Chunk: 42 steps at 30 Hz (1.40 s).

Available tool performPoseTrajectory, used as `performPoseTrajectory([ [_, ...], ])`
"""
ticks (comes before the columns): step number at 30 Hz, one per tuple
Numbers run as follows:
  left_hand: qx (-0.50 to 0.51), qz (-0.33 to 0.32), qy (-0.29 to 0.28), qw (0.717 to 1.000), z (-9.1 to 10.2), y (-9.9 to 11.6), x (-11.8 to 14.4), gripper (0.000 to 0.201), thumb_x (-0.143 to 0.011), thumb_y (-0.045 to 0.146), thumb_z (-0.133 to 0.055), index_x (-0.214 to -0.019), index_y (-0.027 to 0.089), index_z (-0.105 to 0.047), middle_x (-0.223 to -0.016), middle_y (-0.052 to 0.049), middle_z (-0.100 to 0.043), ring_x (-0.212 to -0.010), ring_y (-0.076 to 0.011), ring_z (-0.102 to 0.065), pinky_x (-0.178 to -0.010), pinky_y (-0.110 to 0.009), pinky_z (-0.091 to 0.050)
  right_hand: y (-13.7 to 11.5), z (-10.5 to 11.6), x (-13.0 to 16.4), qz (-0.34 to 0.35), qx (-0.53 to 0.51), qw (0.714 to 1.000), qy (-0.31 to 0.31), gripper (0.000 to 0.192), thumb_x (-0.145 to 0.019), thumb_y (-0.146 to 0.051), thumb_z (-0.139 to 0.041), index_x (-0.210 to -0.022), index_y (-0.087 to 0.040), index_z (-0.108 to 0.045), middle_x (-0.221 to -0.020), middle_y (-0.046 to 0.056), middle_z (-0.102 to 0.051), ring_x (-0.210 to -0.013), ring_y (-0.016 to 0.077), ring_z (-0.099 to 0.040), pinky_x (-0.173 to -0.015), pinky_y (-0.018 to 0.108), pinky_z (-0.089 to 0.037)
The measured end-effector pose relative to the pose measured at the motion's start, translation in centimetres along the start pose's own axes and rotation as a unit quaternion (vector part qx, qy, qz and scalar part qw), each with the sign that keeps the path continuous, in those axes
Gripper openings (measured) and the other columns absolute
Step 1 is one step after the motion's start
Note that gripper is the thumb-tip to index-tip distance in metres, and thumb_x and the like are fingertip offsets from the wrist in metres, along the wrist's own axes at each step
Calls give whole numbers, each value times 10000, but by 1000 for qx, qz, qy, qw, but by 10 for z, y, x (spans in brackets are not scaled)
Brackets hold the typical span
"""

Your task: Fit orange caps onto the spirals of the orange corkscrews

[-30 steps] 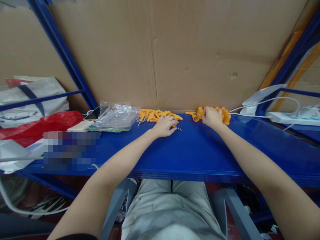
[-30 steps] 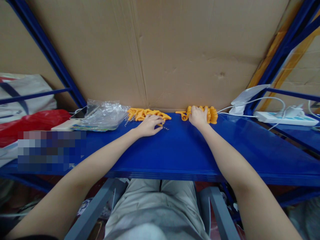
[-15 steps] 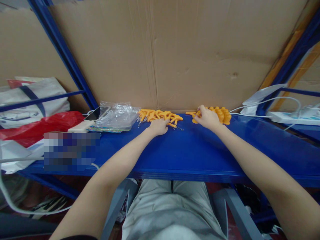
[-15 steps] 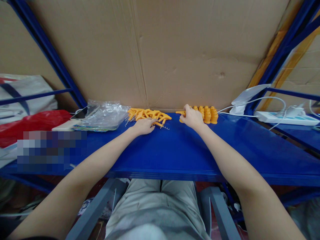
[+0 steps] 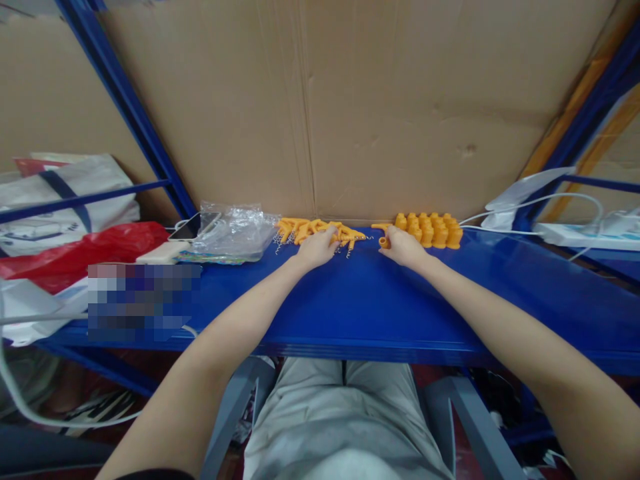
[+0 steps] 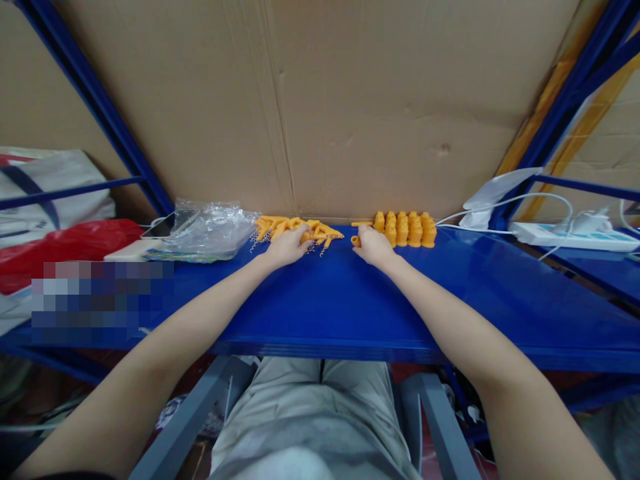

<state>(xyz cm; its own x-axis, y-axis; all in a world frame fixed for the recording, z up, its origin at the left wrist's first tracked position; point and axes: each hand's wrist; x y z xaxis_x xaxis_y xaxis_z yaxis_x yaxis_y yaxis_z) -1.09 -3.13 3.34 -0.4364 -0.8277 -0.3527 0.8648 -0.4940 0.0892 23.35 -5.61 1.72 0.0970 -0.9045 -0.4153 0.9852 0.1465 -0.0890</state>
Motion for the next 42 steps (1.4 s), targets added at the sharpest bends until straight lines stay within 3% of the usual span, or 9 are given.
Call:
performPoseTrajectory([
  [7,-8,6,-7,1000,3,4,2,403,-1004,304,-489,-1389,188,-528,-1189,-127,-730,-1150,-300,-672,-958,-426,-520,-10,4,2,80,-11,995,51,193,-896,-233,-607,-1064,-148,-650,-1110,165,-716,-1060,310,-671,-908,415,-509],
  [12,-3,1,6,1000,2,2,1,402,-995,306,-501,-1377,189,-543,-1165,-125,-738,-1133,-297,-680,-959,-425,-522,-9,7,3,113,-13,991,63,263,-928,-209,-542,-1154,-157,-665,-1164,166,-710,-1096,320,-656,-900,423,-493],
  [24,-10,17,20,1000,1,-1,-1,333,-977,318,-496,-1280,215,-588,-1130,-99,-745,-1108,-283,-687,-951,-416,-526,0,-2,-3,133,-79,984,90,330,-916,-157,-489,-1209,-142,-640,-1192,178,-696,-1114,308,-651,-990,457,-482],
  [32,-31,35,14,999,7,6,2,328,-987,321,-497,-1280,198,-576,-1167,-120,-736,-1120,-285,-687,-934,-394,-529,-1,-1,-2,145,-84,982,88,387,-934,-180,-477,-1285,-132,-631,-1237,190,-681,-1155,317,-627,-997,473,-467],
  [42,-32,-26,63,997,6,17,8,354,-1021,384,-467,-1295,186,-570,-1303,-141,-667,-1140,-285,-659,-905,-367,-520,-11,7,6,193,-50,975,100,473,-1004,-289,-428,-1444,-216,-583,-1150,157,-668,-1072,313,-581,-920,458,-449],
])
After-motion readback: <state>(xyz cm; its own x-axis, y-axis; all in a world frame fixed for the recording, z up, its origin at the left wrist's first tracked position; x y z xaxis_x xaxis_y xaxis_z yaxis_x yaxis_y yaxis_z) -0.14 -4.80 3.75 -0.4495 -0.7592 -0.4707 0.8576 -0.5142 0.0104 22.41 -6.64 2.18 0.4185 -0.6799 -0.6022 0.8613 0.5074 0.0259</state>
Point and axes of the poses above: each hand's wrist, its own x-axis away from the middle knuckle, its own z-axis out of the back of the hand, y = z × x
